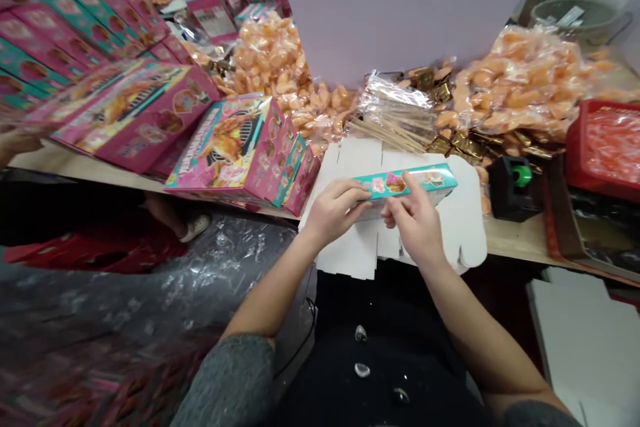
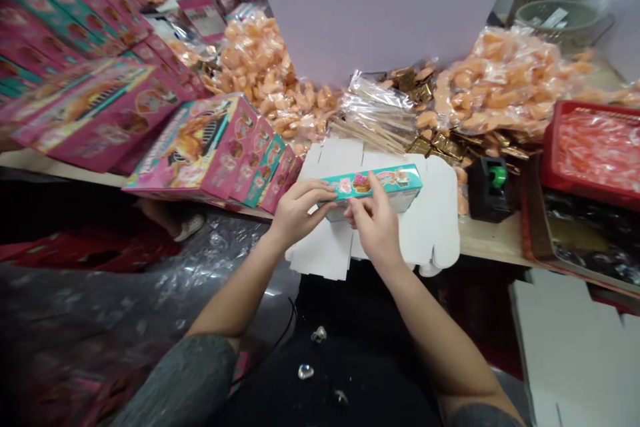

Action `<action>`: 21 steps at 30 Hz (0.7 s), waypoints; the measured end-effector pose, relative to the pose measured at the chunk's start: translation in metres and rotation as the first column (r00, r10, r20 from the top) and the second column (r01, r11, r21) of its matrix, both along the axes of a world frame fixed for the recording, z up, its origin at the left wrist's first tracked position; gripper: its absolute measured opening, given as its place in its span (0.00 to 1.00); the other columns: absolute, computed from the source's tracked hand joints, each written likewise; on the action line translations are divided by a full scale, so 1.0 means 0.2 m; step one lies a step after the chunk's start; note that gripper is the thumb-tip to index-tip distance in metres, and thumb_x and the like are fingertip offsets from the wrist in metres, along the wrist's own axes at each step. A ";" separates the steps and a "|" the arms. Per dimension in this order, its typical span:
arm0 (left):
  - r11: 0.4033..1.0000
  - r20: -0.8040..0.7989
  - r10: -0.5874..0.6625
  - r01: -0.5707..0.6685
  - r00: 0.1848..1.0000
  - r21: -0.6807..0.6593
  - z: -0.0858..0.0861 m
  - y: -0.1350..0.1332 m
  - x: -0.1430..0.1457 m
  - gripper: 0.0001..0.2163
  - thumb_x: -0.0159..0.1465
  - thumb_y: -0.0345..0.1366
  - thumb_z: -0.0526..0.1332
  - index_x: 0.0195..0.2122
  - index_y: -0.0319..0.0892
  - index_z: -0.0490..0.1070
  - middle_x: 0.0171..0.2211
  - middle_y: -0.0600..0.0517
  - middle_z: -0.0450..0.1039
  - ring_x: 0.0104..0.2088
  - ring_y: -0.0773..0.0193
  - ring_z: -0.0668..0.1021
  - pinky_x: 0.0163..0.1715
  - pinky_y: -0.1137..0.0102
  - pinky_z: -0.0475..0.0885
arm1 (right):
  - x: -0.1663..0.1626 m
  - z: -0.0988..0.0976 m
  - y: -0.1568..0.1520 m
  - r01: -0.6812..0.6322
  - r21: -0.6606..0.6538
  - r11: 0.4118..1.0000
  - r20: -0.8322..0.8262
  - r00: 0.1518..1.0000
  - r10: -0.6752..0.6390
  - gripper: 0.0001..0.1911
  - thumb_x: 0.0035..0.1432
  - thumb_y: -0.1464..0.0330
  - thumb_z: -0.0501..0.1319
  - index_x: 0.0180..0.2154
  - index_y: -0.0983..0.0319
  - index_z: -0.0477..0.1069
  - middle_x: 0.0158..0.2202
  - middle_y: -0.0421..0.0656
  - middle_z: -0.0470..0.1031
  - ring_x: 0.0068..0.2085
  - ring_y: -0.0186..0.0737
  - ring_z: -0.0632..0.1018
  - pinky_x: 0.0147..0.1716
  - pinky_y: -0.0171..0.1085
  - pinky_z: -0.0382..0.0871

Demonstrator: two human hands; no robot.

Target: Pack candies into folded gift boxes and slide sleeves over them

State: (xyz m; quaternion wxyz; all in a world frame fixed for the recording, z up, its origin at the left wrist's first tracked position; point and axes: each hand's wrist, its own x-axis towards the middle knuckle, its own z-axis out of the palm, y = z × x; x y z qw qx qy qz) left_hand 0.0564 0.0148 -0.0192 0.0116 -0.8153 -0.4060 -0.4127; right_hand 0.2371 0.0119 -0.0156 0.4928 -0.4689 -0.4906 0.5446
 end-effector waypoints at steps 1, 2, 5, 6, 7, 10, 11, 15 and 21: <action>1.000 0.008 -0.008 0.008 1.000 -0.026 0.00 -0.01 -0.01 0.04 0.68 0.34 0.60 0.42 0.43 0.73 0.40 0.49 0.77 0.46 0.62 0.78 0.49 0.64 0.74 | -0.04 0.00 0.01 0.013 -0.006 1.000 0.011 1.000 -0.013 0.42 0.57 0.58 0.63 0.68 0.66 0.53 0.25 0.36 0.74 0.25 0.35 0.73 0.27 0.38 0.72; 0.999 0.003 -0.015 0.015 1.000 -0.045 0.00 -0.01 -0.02 0.05 0.69 0.34 0.58 0.43 0.43 0.72 0.41 0.48 0.77 0.47 0.61 0.78 0.50 0.64 0.74 | -0.07 0.00 0.01 0.026 -0.009 1.000 0.028 0.999 -0.026 0.42 0.58 0.59 0.63 0.68 0.66 0.52 0.25 0.36 0.74 0.25 0.35 0.73 0.27 0.38 0.72; 0.997 -0.097 -0.033 0.026 0.995 -0.075 0.00 -0.02 -0.05 0.11 0.71 0.39 0.55 0.50 0.46 0.72 0.46 0.47 0.74 0.51 0.60 0.75 0.52 0.61 0.72 | -0.08 -0.04 0.01 0.062 0.011 0.998 0.091 0.994 -0.063 0.40 0.59 0.59 0.62 0.68 0.64 0.52 0.25 0.35 0.73 0.26 0.35 0.74 0.29 0.38 0.73; 0.996 -0.136 -0.030 0.019 0.990 -0.086 0.00 -0.01 -0.05 0.13 0.71 0.41 0.54 0.52 0.48 0.72 0.49 0.46 0.73 0.52 0.59 0.75 0.53 0.60 0.72 | -0.08 -0.06 0.01 0.068 0.022 0.997 0.103 0.992 -0.069 0.40 0.59 0.59 0.62 0.68 0.63 0.52 0.24 0.35 0.73 0.26 0.35 0.74 0.29 0.39 0.73; 0.995 -0.163 -0.022 0.005 0.986 -0.103 0.00 -0.01 -0.05 0.14 0.71 0.42 0.54 0.53 0.49 0.73 0.51 0.46 0.72 0.53 0.58 0.74 0.54 0.59 0.71 | -0.07 -0.07 0.01 0.071 0.032 0.997 0.106 0.992 -0.074 0.40 0.59 0.59 0.62 0.68 0.62 0.52 0.24 0.35 0.72 0.26 0.36 0.75 0.30 0.39 0.73; 0.983 -0.133 0.027 -0.050 0.991 -0.175 0.00 0.00 -0.02 0.15 0.72 0.42 0.52 0.54 0.47 0.74 0.55 0.44 0.69 0.54 0.56 0.72 0.55 0.58 0.68 | -0.07 -0.11 0.00 0.060 0.081 0.995 0.070 0.995 -0.066 0.37 0.61 0.60 0.61 0.67 0.58 0.51 0.27 0.36 0.74 0.30 0.38 0.77 0.32 0.41 0.75; 0.979 -0.105 0.052 -0.072 0.993 -0.192 0.01 0.01 0.00 0.15 0.72 0.42 0.52 0.53 0.46 0.75 0.55 0.44 0.69 0.55 0.55 0.72 0.56 0.57 0.68 | -0.07 -0.12 0.00 0.054 0.102 0.993 0.057 0.997 -0.060 0.36 0.61 0.60 0.61 0.67 0.57 0.52 0.28 0.37 0.74 0.31 0.39 0.77 0.34 0.42 0.76; 0.960 0.018 0.156 -0.147 0.988 -0.240 -0.01 0.03 0.08 0.14 0.68 0.47 0.59 0.45 0.44 0.76 0.55 0.44 0.69 0.60 0.51 0.68 0.60 0.53 0.63 | -0.07 -0.17 -0.01 0.042 0.141 0.989 0.052 0.997 -0.049 0.33 0.63 0.59 0.60 0.66 0.55 0.53 0.33 0.40 0.76 0.35 0.40 0.78 0.40 0.44 0.77; 0.967 0.169 0.173 -0.135 0.970 -0.216 -0.14 0.07 0.09 0.20 0.63 0.49 0.64 0.51 0.42 0.69 0.55 0.41 0.69 0.56 0.54 0.72 0.57 0.58 0.67 | 0.13 -0.35 -0.20 0.078 0.118 0.990 0.175 0.980 -0.098 0.44 0.61 0.63 0.60 0.70 0.58 0.38 0.33 0.39 0.77 0.37 0.41 0.79 0.45 0.46 0.73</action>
